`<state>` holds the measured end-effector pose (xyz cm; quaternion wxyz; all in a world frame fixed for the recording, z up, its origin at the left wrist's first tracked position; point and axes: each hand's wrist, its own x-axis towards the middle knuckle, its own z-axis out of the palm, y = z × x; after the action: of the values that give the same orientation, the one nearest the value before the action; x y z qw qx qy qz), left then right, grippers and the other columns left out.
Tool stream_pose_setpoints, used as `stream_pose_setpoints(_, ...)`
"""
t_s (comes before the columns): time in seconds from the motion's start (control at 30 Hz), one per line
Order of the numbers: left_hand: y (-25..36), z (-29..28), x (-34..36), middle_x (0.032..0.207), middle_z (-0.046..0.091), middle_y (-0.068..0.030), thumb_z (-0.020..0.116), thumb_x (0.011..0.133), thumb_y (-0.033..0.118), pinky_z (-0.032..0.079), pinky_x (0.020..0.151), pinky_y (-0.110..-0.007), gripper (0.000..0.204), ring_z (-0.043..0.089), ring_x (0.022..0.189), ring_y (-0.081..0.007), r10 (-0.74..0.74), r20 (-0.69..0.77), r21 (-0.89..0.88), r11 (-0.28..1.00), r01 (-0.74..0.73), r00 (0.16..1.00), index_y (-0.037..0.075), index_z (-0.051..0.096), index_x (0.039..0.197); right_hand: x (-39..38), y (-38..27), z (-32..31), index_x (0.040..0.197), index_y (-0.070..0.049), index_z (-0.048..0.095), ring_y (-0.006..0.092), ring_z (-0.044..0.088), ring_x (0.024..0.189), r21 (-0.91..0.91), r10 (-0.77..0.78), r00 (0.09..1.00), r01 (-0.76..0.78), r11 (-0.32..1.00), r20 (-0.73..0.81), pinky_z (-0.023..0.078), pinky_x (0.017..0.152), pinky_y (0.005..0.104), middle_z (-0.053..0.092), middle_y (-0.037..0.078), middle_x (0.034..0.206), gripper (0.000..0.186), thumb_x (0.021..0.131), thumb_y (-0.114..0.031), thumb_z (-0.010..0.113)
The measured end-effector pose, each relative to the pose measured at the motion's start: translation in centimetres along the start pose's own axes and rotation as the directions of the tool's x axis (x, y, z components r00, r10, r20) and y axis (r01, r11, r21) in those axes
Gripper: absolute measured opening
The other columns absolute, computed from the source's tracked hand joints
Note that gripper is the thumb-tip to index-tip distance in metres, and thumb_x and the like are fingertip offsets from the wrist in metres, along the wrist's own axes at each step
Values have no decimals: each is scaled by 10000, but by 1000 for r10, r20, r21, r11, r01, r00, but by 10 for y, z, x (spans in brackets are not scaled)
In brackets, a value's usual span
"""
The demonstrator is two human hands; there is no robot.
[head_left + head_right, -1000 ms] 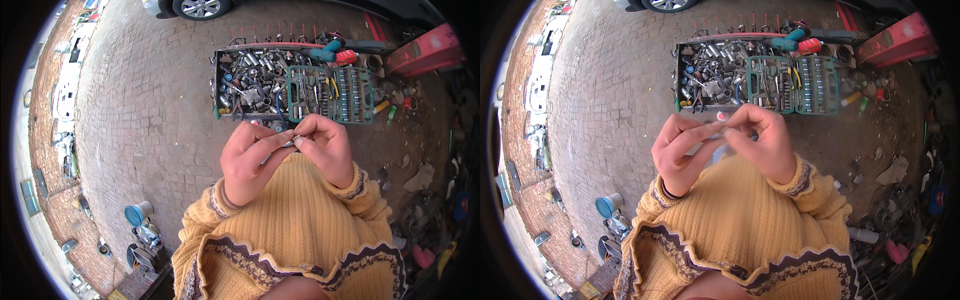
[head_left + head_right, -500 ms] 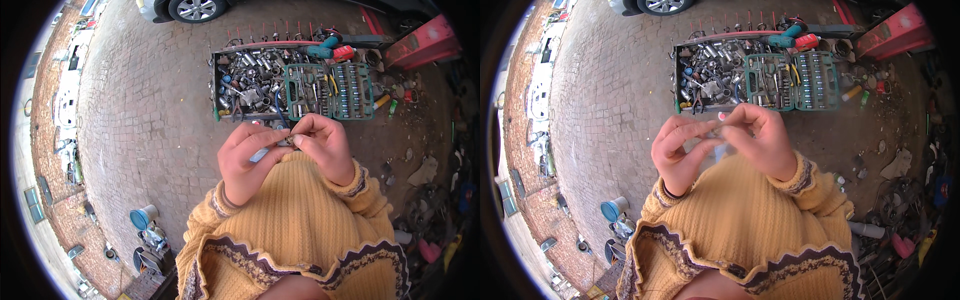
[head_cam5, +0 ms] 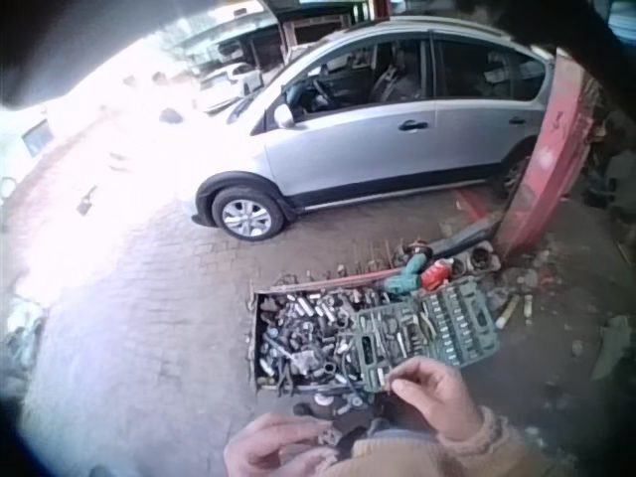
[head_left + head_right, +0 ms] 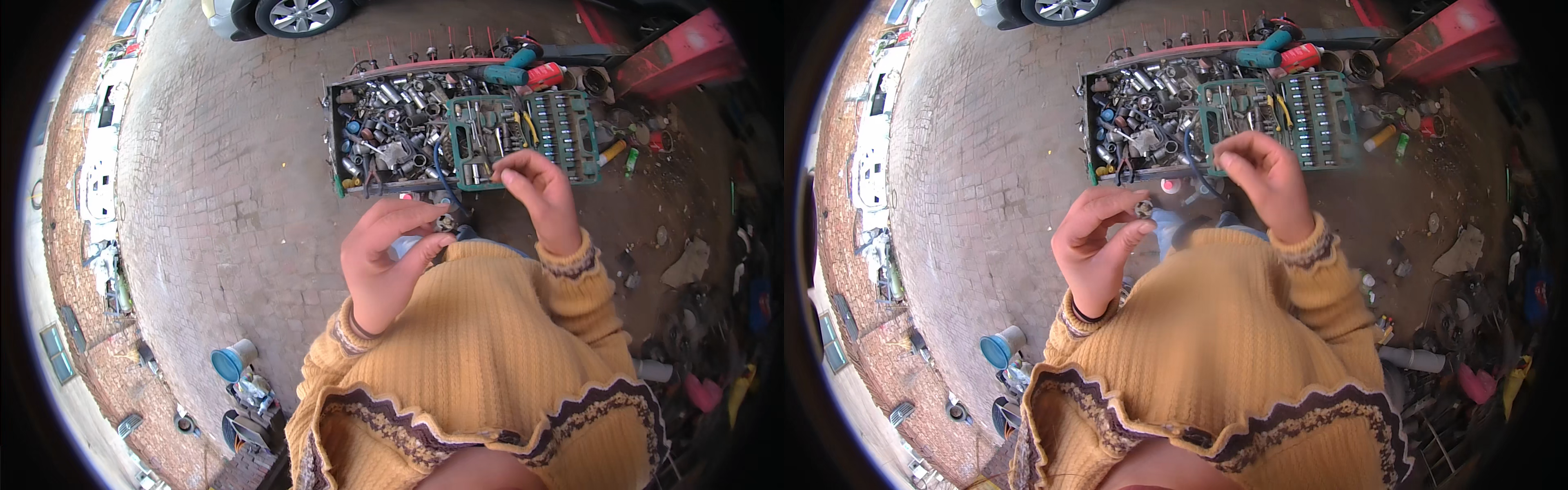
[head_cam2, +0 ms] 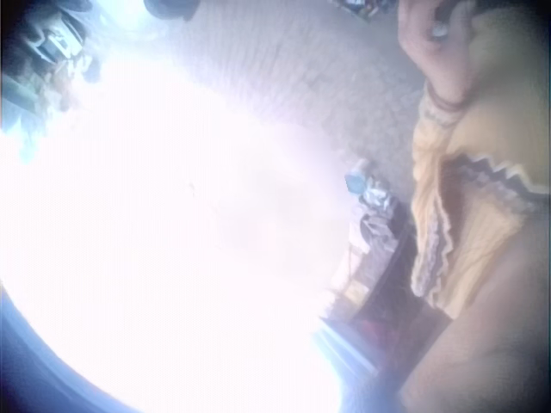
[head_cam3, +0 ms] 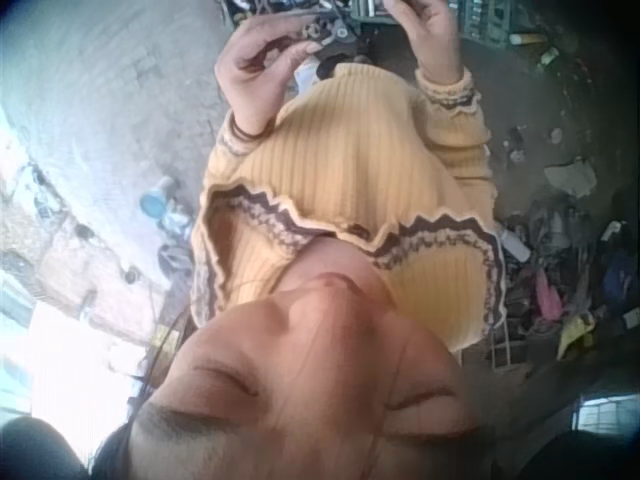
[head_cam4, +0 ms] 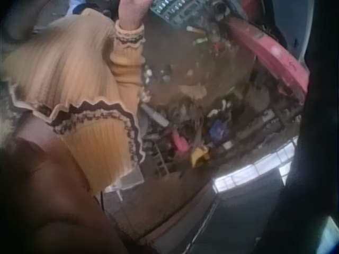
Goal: The person uses a screwdriver to manipulate a small metal lock cylinder, repeatedly prying and rotating internal components. They then pick up a small metal pin and insert it into the cylinder, adjusting it with both hands.
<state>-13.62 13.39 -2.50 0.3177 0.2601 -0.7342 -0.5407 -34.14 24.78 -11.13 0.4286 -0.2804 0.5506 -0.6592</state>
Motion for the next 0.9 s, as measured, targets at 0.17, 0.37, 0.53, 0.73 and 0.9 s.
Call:
stream_pose_setpoints(0.17,-4,-3,-5,1021,652,-106,774,780,-49,556,745,-256,284,647,833,-138,-80,-19,-132,988,76,997,-30,708,1055,57,140,-78,1002,-28,684,123,653,781,-482,-34,841,-276,831,-540,521,725,274,714,44,906,162,881,-134,704)
stream_pose_setpoints(0.37,-3,-8,-9,1051,658,-115,745,783,-88,559,769,-264,280,650,844,-150,-106,-55,-167,981,95,993,-38,700,1055,64,236,-82,952,-47,654,283,623,920,-872,-196,947,-137,470,-254,502,804,402,669,91,926,222,829,-205,751)
stream_pose_setpoints(0.53,0,-15,-13,1058,644,-111,722,819,-94,543,816,-274,262,644,964,-176,-134,-53,-175,977,123,990,-66,679,1075,71,233,-61,974,-69,625,322,597,974,-968,-162,972,-134,212,-170,489,842,441,675,103,957,272,798,-224,763)
stream_pose_setpoints(0.73,0,-18,-12,1065,645,-110,726,818,-89,540,822,-274,263,643,963,-174,-153,-71,-187,973,137,986,-61,680,1076,75,238,-62,1012,-60,625,340,601,990,-948,-74,965,-232,217,-253,480,863,466,685,129,935,302,775,-224,717)
stream_pose_setpoints(0.9,-1,-19,-9,1080,650,-111,730,809,-88,549,799,-266,267,646,906,-157,-144,-70,-204,971,127,987,-44,692,1069,77,238,-79,1069,-31,659,412,614,987,-772,-8,914,-337,538,-405,482,918,478,702,195,986,328,876,-283,576)
